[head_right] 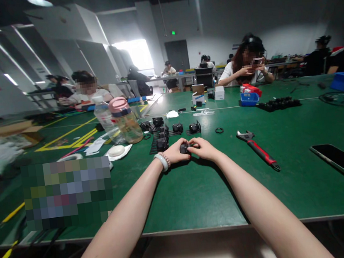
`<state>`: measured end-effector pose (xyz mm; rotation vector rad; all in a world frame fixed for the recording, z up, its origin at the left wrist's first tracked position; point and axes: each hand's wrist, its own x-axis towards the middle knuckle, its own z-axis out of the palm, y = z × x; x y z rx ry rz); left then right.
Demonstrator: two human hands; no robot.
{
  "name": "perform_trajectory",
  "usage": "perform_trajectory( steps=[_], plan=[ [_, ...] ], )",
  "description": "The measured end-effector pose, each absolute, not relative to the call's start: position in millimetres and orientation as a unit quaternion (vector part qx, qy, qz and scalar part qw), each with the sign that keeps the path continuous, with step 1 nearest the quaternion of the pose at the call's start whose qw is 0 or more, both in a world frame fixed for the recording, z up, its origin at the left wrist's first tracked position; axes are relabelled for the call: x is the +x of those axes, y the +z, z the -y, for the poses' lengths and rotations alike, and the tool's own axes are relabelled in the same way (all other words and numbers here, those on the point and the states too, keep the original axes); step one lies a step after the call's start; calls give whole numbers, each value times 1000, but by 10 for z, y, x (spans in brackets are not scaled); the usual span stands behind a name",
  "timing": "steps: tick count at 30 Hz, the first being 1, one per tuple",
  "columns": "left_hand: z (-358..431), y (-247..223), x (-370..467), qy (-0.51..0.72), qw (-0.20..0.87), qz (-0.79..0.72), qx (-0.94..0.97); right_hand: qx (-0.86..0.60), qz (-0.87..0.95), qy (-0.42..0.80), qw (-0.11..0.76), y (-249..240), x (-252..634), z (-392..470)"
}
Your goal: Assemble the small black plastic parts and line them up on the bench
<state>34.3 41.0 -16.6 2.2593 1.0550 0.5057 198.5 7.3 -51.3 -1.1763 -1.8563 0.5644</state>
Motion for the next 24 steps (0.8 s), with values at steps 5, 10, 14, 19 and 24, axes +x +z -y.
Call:
perform_trajectory(
  steps=[5, 10, 14, 19, 24],
  plan=[
    [-423, -148, 348, 193, 302, -396, 846, -491, 732, 220, 418, -488, 1964, -70],
    [-430, -147, 347, 193, 306, -391, 846, -496, 727, 223, 420, -477, 1964, -78],
    [-451, -167, 339, 194, 297, -389, 850, -496, 729, 214, 421, -494, 1978, -101],
    [-528, -232, 325, 190, 256, -373, 872, -502, 730, 213, 412, -500, 1979, -117],
    [-560, -268, 326, 186, 253, -371, 874, -510, 719, 214, 421, -501, 1970, -114]
  ],
)
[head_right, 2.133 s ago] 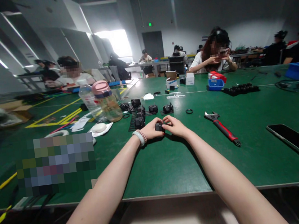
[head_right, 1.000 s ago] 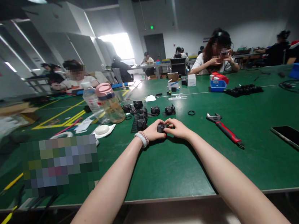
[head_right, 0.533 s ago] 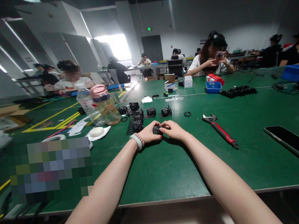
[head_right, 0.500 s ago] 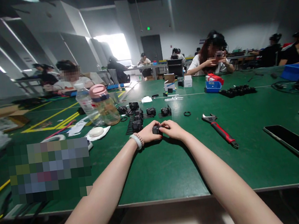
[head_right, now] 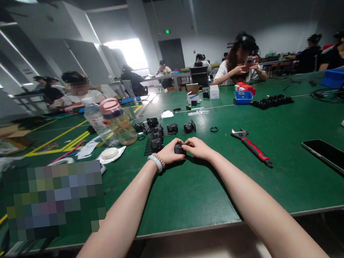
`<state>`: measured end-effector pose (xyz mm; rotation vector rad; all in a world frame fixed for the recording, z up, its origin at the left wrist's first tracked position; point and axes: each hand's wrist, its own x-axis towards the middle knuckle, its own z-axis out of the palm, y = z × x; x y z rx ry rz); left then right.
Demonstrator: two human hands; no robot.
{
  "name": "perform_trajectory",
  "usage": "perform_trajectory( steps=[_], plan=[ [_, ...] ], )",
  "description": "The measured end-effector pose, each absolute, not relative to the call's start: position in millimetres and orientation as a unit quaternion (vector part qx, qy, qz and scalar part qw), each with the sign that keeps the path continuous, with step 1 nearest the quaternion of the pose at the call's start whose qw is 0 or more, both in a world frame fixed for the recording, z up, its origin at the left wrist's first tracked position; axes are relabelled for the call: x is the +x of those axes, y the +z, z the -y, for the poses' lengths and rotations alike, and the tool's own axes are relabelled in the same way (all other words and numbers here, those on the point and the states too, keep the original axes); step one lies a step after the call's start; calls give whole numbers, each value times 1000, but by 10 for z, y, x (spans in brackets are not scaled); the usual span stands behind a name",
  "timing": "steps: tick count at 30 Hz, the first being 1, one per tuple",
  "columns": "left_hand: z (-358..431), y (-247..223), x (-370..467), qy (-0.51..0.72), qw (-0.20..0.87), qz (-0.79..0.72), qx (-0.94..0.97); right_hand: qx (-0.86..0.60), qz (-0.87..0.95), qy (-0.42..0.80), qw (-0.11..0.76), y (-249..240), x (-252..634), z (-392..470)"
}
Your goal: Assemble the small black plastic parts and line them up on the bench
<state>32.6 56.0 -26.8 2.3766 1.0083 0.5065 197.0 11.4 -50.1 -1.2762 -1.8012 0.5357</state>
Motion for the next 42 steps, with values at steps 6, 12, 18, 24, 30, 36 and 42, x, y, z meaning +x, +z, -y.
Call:
perform_trajectory(
  steps=[6, 12, 18, 24, 30, 36, 42],
  plan=[
    [-508, -221, 336, 190, 279, -387, 858, -434, 704, 322, 461, -504, 1998, -104],
    [-462, -184, 347, 190, 288, -391, 853, -398, 718, 347, 454, -479, 2014, -71],
    [-428, -162, 350, 190, 311, -392, 845, -408, 718, 339, 450, -486, 2011, -73],
    [-407, -139, 349, 185, 307, -393, 847, -416, 723, 323, 447, -505, 2007, -87],
    [-400, -127, 351, 189, 308, -397, 844, -432, 723, 304, 446, -509, 2004, -88],
    [-388, -121, 353, 193, 295, -401, 846, -459, 728, 264, 436, -518, 2003, -100],
    [-377, -117, 356, 192, 296, -396, 848, -477, 739, 224, 420, -493, 2000, -89]
  ],
)
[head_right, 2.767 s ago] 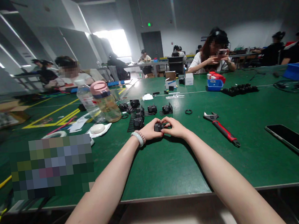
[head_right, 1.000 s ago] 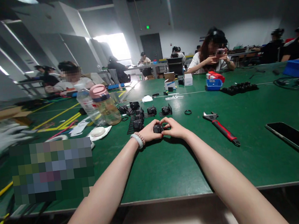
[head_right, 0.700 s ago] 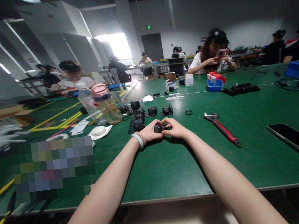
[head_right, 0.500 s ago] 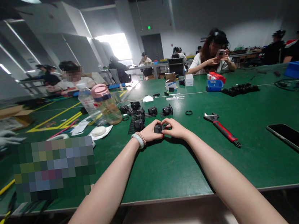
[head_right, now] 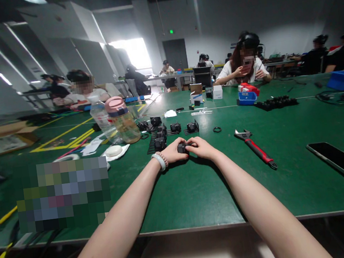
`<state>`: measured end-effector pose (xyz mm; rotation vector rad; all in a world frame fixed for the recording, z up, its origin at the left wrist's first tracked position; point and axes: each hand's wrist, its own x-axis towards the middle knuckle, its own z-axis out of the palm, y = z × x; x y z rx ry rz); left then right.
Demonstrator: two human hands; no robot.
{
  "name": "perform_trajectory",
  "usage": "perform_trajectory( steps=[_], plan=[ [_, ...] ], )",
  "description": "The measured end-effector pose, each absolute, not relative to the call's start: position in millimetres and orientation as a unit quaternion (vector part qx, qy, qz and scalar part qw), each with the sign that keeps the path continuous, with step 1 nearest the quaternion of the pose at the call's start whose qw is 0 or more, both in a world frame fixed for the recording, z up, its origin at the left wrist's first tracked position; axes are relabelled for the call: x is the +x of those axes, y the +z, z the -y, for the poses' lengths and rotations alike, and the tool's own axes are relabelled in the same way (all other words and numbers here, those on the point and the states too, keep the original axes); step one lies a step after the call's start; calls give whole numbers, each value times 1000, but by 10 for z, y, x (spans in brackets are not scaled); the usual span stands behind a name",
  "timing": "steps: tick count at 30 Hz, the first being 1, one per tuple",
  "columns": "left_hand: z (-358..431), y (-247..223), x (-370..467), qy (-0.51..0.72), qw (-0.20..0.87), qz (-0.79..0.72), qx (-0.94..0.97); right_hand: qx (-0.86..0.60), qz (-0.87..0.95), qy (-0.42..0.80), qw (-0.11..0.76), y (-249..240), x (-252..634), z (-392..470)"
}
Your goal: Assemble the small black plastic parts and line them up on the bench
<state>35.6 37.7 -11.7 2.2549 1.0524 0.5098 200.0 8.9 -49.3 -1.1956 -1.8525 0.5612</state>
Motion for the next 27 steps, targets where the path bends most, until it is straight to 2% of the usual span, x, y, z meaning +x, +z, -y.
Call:
perform_trajectory(
  steps=[5, 14, 27],
  plan=[
    [-391, -142, 353, 192, 297, -405, 843, -486, 732, 225, 421, -500, 1994, -97],
    [-414, -153, 350, 194, 307, -385, 848, -388, 717, 356, 457, -474, 2009, -59],
    [-420, -159, 350, 191, 305, -378, 853, -406, 726, 331, 446, -502, 2007, -78]
  ],
)
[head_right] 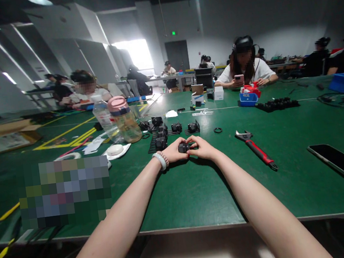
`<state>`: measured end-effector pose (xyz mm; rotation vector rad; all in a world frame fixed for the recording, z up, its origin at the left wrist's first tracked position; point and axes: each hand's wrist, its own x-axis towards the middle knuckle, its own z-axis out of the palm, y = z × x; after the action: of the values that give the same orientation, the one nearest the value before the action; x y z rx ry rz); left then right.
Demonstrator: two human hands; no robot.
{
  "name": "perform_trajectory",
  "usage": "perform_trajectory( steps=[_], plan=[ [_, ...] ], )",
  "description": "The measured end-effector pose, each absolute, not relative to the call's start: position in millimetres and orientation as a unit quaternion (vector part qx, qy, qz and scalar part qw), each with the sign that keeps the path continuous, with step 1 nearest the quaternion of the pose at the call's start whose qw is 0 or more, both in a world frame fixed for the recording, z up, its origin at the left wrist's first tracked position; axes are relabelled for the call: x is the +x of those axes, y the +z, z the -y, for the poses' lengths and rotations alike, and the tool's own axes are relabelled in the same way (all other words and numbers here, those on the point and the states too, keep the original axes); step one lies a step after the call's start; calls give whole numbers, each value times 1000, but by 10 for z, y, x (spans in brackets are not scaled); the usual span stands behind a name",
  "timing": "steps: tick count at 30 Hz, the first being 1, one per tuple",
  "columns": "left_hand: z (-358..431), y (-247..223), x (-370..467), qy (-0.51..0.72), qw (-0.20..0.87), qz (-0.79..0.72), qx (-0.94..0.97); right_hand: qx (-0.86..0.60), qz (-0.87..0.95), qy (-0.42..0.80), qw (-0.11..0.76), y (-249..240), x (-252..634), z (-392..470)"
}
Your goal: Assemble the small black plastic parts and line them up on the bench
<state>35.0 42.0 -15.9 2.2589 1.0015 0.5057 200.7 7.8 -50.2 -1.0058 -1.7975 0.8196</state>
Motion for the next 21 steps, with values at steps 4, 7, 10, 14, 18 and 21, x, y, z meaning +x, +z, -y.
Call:
perform_trajectory(
  steps=[4, 7, 10, 14, 18, 21],
  plan=[
    [-424, -165, 354, 192, 299, -384, 852, -422, 728, 314, 440, -505, 2013, -82],
    [-421, -167, 356, 189, 298, -391, 850, -428, 728, 304, 440, -505, 2015, -79],
    [-407, -154, 357, 188, 299, -396, 848, -430, 729, 297, 441, -518, 2014, -84],
    [-379, -118, 359, 186, 302, -401, 845, -435, 731, 287, 440, -545, 2011, -105],
    [-365, -102, 363, 184, 295, -402, 847, -440, 734, 277, 437, -551, 2009, -116],
    [-366, -107, 364, 188, 290, -397, 850, -450, 734, 267, 433, -535, 2010, -108]
  ],
)
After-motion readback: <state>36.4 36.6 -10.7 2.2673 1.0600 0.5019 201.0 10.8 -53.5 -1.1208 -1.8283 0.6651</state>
